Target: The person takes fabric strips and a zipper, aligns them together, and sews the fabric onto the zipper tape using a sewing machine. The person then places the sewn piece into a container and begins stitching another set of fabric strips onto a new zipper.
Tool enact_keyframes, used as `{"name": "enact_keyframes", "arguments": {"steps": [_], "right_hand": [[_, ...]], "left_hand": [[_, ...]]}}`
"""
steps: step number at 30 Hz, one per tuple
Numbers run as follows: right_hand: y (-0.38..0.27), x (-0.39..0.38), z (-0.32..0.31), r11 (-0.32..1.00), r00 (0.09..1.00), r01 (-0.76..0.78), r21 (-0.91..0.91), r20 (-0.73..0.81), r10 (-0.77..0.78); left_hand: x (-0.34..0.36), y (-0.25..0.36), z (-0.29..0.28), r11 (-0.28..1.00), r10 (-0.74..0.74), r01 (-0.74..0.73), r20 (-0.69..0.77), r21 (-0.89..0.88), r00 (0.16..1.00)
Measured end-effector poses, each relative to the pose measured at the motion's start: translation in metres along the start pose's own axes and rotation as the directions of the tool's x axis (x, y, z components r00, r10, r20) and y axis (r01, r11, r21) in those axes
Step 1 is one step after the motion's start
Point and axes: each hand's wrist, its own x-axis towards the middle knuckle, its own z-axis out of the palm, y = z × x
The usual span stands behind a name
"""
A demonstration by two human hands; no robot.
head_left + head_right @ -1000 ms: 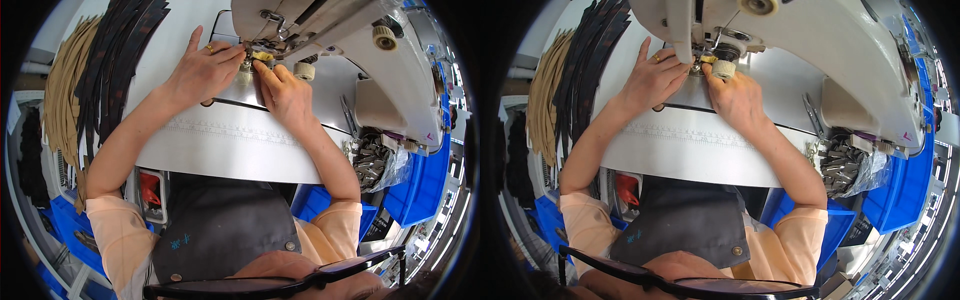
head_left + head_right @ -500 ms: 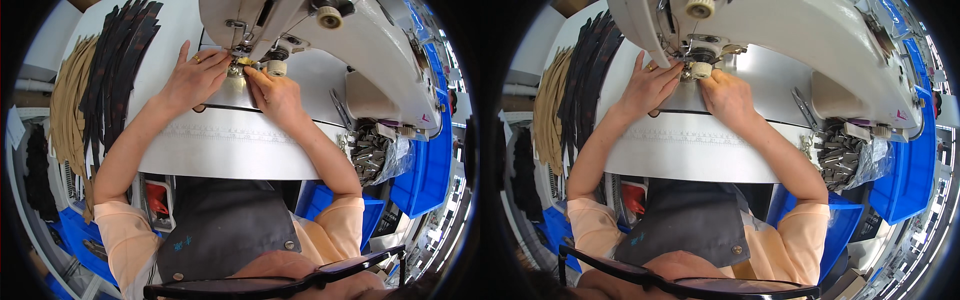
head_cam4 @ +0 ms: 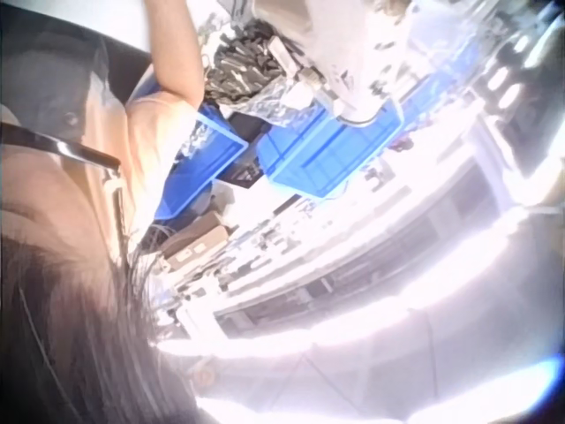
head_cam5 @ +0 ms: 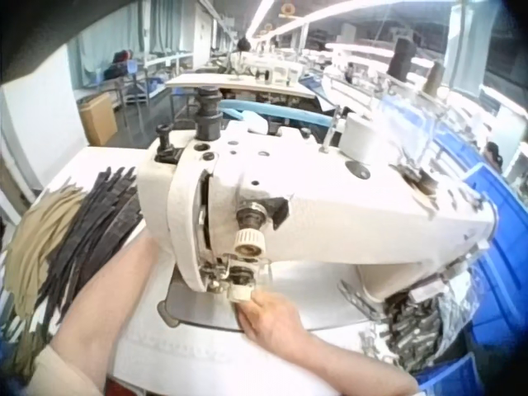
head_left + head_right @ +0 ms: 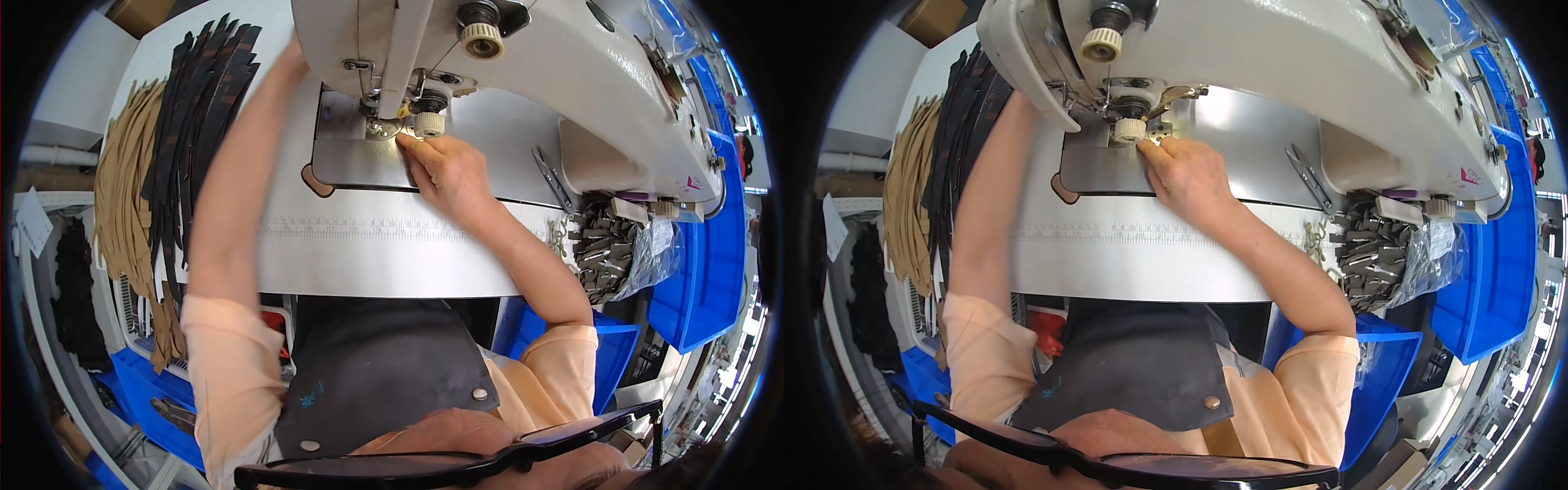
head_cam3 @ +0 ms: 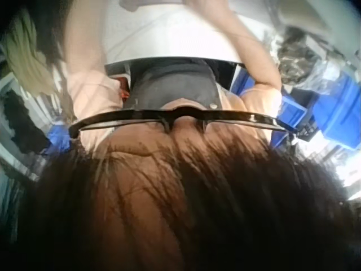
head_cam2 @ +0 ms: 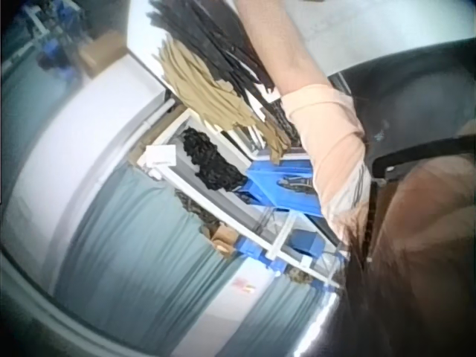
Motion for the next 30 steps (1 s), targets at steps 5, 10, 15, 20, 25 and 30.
{"name": "enact_keyframes", "arguments": {"steps": [5, 10, 15, 20, 25, 30], "right_hand": [[0.003, 0.002, 0.004, 0.999, 1.0, 0.017, 0.035, -0.005, -0.017], [-0.002, 0.002, 0.002, 0.995, 0.999, 0.042, 0.085, -0.004, -0.042], [0.005, -0.02, -0.002, 0.542, 0.879, -0.43, 0.722, 0.199, 0.433], [0.006, 0.026, -0.014, 0.023, 0.643, -0.734, 0.679, 0.684, 0.344], [0.021, 0.035, 0.008, 0.1, 0.707, -0.647, 0.756, 0.545, 0.451], [0.005, 0.021, 0.015, 0.312, 0.869, -0.422, 0.851, 0.282, 0.407]], "left_hand": [[0.053, -0.016, 0.021, 0.989, -0.083, 0.04, -0.305, -0.142, 0.949], [-0.002, -0.033, -0.063, 0.41, -0.212, -0.354, -0.466, -0.84, 0.859], [-0.194, -0.018, -0.066, -0.441, -0.031, -0.256, -0.271, -0.86, 0.962], [-0.329, -0.009, -0.009, -0.409, 0.096, -0.164, -0.221, -0.898, 0.97], [-0.375, -0.009, 0.017, -0.438, 0.109, -0.168, -0.237, -0.883, 0.965], [-0.395, -0.007, 0.027, -0.511, 0.058, -0.19, -0.254, -0.838, 0.966]]}}
